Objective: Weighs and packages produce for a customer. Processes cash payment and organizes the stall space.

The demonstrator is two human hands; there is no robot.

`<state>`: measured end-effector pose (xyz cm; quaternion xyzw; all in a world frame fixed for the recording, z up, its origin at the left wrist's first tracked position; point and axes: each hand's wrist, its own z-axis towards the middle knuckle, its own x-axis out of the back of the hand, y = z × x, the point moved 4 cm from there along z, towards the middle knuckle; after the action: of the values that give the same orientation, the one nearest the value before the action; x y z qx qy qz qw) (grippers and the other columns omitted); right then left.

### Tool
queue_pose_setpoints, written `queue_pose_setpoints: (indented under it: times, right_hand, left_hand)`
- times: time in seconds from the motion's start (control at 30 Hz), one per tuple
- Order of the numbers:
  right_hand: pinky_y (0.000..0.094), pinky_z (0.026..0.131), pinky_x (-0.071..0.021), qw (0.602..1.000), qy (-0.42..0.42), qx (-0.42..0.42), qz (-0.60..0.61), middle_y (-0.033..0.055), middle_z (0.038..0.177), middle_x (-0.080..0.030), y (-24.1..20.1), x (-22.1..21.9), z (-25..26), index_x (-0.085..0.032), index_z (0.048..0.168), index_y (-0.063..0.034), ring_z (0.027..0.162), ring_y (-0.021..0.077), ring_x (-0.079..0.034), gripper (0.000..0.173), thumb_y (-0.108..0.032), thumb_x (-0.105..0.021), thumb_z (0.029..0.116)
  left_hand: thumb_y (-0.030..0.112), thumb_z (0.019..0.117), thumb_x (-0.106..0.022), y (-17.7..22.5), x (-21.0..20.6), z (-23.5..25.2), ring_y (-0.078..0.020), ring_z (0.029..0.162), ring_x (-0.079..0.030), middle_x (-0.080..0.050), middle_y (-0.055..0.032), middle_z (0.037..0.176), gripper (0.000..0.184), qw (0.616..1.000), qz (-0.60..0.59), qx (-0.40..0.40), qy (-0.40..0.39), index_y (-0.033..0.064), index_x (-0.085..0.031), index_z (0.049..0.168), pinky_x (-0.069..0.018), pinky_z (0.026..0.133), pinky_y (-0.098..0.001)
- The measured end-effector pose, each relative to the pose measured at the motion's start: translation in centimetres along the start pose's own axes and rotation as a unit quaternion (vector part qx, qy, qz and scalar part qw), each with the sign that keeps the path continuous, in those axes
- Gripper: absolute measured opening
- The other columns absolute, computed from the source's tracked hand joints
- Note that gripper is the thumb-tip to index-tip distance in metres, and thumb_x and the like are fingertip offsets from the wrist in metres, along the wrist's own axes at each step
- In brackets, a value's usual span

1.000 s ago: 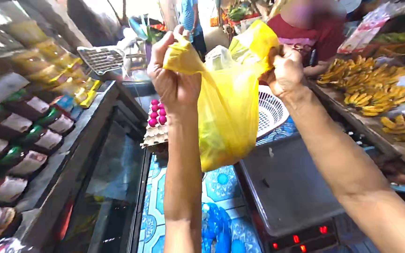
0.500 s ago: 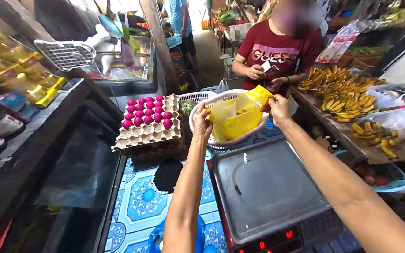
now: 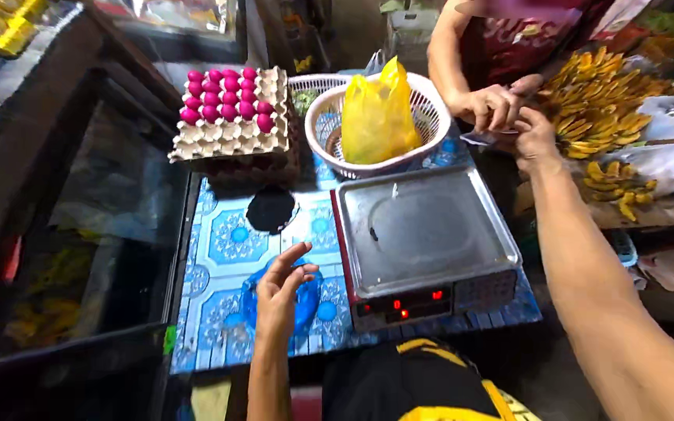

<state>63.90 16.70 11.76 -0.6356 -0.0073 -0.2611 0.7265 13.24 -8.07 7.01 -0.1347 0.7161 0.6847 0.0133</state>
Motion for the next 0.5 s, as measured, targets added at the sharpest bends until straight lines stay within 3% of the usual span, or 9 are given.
queue_pose_setpoints:
  times: [0.07,0.13,0.2,0.27,0.3,0.33,0.4,0.43,0.5]
  right_hand:
    - [0.0305,0.086,-0.0584,0.998,-0.039,0.047,0.028,0.0063,0.12,-0.066,0.3,0.7,-1.2,-0.059,0.132,-0.0007,0.099,0.0103,-0.066,0.034,-0.006,-0.06,0.0984]
    - [0.0295,0.083,-0.0601,0.99,-0.095,0.065,0.083,-0.0053,0.114,-0.069,-0.5,0.2,-2.9,-0.062,0.124,-0.0107,0.095,0.0067,-0.069,0.023,-0.016,-0.058,0.1016]
    - [0.0375,0.093,-0.0566,0.982,-0.152,0.004,0.11,-0.0048,0.126,-0.063,-2.0,-1.1,-5.1,-0.053,0.134,-0.0155,0.109,0.0123,-0.066,0.034,-0.028,-0.031,0.111]
    - [0.0408,0.098,-0.0523,0.975,-0.173,-0.054,0.125,-0.002,0.134,-0.06,-2.9,-2.6,-7.9,-0.047,0.143,-0.0186,0.118,0.0155,-0.062,0.054,-0.045,-0.013,0.1104]
    - [0.0419,0.099,-0.0519,0.975,-0.183,-0.056,0.113,-0.0005,0.135,-0.059,-3.4,-3.0,-9.3,-0.045,0.144,-0.0173,0.121,0.0163,-0.06,0.051,-0.045,-0.018,0.1103]
    - [0.0404,0.099,-0.0539,0.977,-0.192,-0.04,0.083,0.0011,0.137,-0.057,-3.6,-3.2,-10.6,-0.043,0.146,-0.0146,0.121,0.0161,-0.061,0.043,-0.036,-0.035,0.1087]
    - [0.0314,0.092,-0.0582,0.98,-0.197,0.014,0.001,0.0072,0.137,-0.057,-3.0,-3.7,-12.2,-0.041,0.147,-0.006,0.112,0.0132,-0.064,0.069,-0.016,-0.074,0.0874]
    - [0.029,0.092,-0.0571,0.981,-0.188,0.034,-0.037,0.011,0.134,-0.058,-2.4,-3.9,-12.6,-0.045,0.144,-0.0015,0.111,0.0133,-0.064,0.076,-0.011,-0.083,0.0781]
    - [0.0293,0.098,-0.0523,0.975,-0.178,0.064,-0.112,0.0179,0.132,-0.06,-0.9,-4.2,-12.8,-0.053,0.136,0.0053,0.114,0.0167,-0.062,0.068,-0.008,-0.083,0.0759]
  left_hand:
    - [-0.002,0.0905,-0.048,-1.2,1.4,-4.0,-0.0143,0.093,-0.071,-0.068,-0.0086,0.125,0.039,0.996,0.005,0.044,0.073,-0.004,-0.058,0.129,-0.0603,0.078,-0.0307]
    - [-0.001,0.091,-0.05,-1.9,2.3,-7.2,-0.0135,0.094,-0.07,-0.068,-0.0083,0.122,0.036,0.99,0.024,0.071,0.117,-0.0046,-0.059,0.126,-0.0602,0.081,-0.0309]
    - [0.0,0.0925,-0.052,-2.4,2.3,-8.6,-0.015,0.094,-0.071,-0.07,-0.0083,0.115,0.028,0.993,0.034,0.063,0.092,-0.0038,-0.062,0.119,-0.0608,0.084,-0.0331]
    - [0.002,0.0952,-0.053,-3.2,1.4,-9.0,-0.0149,0.093,-0.071,-0.073,-0.0067,0.111,0.023,0.997,0.035,0.068,-0.014,-0.0007,-0.066,0.114,-0.06,0.086,-0.0343]
    - [0.003,0.0966,-0.053,-3.6,0.3,-9.0,-0.0132,0.093,-0.071,-0.073,-0.0055,0.108,0.021,0.992,0.04,0.084,-0.084,0.0004,-0.067,0.112,-0.0596,0.087,-0.0333]
    - [0.004,0.0974,-0.052,-3.9,-1.0,-9.2,-0.0116,0.092,-0.07,-0.073,-0.0052,0.106,0.021,0.981,0.056,0.102,-0.157,-0.0003,-0.067,0.111,-0.0589,0.087,-0.0321]
    - [0.007,0.1005,-0.051,-4.5,-3.5,-9.7,-0.0097,0.094,-0.069,-0.072,-0.0077,0.107,0.023,0.943,0.104,0.122,-0.291,-0.0042,-0.068,0.112,-0.0576,0.089,-0.0306]
    - [0.008,0.102,-0.05,-5.0,-4.7,-10.3,-0.0092,0.095,-0.068,-0.072,-0.009,0.108,0.025,0.924,0.116,0.131,-0.34,-0.0052,-0.068,0.114,-0.0568,0.091,-0.0299]
    - [0.008,0.103,-0.049,-6.9,-7.3,-11.8,-0.0074,0.093,-0.066,-0.071,-0.0098,0.108,0.026,0.901,0.125,0.161,-0.384,-0.0057,-0.068,0.115,-0.0548,0.088,-0.0276]
